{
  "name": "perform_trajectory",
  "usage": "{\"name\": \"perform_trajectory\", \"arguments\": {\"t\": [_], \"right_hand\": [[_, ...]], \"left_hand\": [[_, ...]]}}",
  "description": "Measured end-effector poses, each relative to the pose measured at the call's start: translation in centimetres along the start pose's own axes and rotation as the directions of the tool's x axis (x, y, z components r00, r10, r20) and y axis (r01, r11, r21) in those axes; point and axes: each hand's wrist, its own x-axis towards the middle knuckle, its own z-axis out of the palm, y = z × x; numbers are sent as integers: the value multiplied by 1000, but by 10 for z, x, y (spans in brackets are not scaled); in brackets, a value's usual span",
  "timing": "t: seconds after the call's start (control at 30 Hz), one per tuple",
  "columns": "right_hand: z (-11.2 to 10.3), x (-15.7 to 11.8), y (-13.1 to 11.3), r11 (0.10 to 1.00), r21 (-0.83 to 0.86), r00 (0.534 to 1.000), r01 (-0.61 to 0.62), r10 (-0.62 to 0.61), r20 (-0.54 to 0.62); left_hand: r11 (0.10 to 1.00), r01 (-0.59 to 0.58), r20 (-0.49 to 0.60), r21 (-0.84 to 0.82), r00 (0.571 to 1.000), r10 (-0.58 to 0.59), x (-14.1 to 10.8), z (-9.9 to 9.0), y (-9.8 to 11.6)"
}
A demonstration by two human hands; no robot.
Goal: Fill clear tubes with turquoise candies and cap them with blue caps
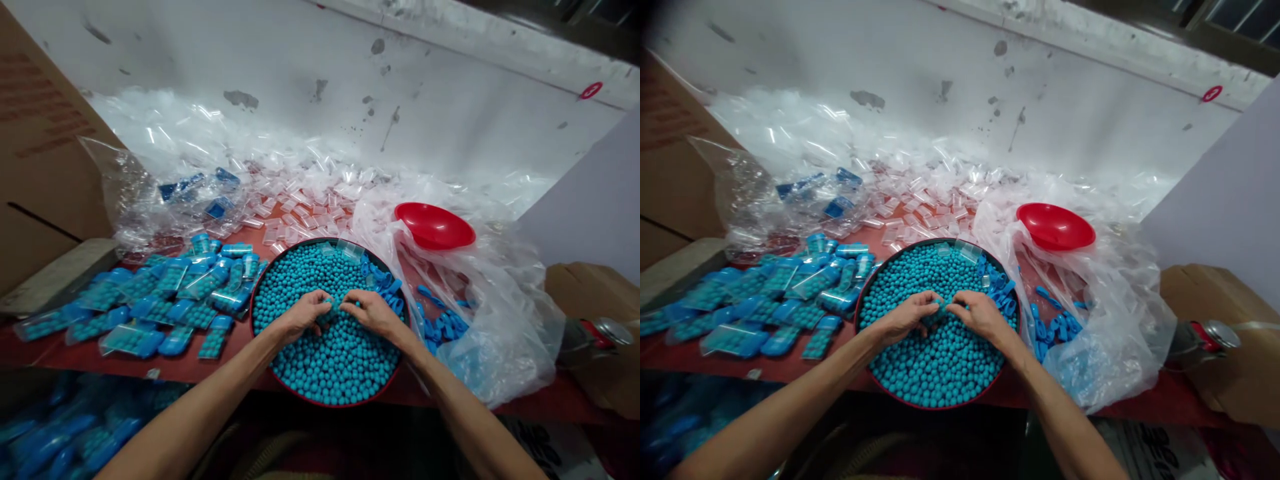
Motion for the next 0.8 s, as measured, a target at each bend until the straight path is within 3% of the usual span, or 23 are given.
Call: {"name": "perform_trajectory", "arguments": {"t": [0.07, 0.13, 0.2, 0.27, 0.37, 0.47, 0.53, 0.57, 0.67, 0.8], "right_hand": [[-14, 16, 5, 978, -158, 989, -139, 128, -79], [-22, 35, 10, 884, -314, 931, -346, 281, -234], [-22, 54, 14, 765, -415, 866, -492, 386, -317], [-17, 65, 17, 703, -453, 836, -548, 440, -328], [-11, 64, 22, 699, -448, 830, -557, 454, -323], [-9, 45, 22, 826, -260, 854, -501, 423, -302], [-7, 29, 16, 935, 26, 909, -354, 350, -226], [-4, 22, 12, 947, 173, 937, -270, 300, -179], [8, 4, -4, 899, 415, 974, -142, 202, -102], [18, -5, -18, 834, 514, 963, -202, 264, -50]], "left_hand": [[1000, -12, -9, -29, 1000, 11, 0, -2, -1], [996, -27, 6, -85, 1000, 27, 1, -4, -2], [985, -28, 60, -173, 997, 39, 1, -4, -2], [965, -17, 132, -263, 990, 54, 1, -5, -2], [941, -10, 189, -339, 979, 78, 1, -6, -2], [937, -19, 182, -350, 979, 88, 1, -6, -3], [944, -47, 146, -328, 984, 100, 1, -6, -4], [949, -68, 119, -307, 987, 109, 1, -5, -4], [966, -152, 52, -211, 985, 166, 0, -2, -7], [973, -216, 59, -79, 973, 221, -1, 3, -10]]}}
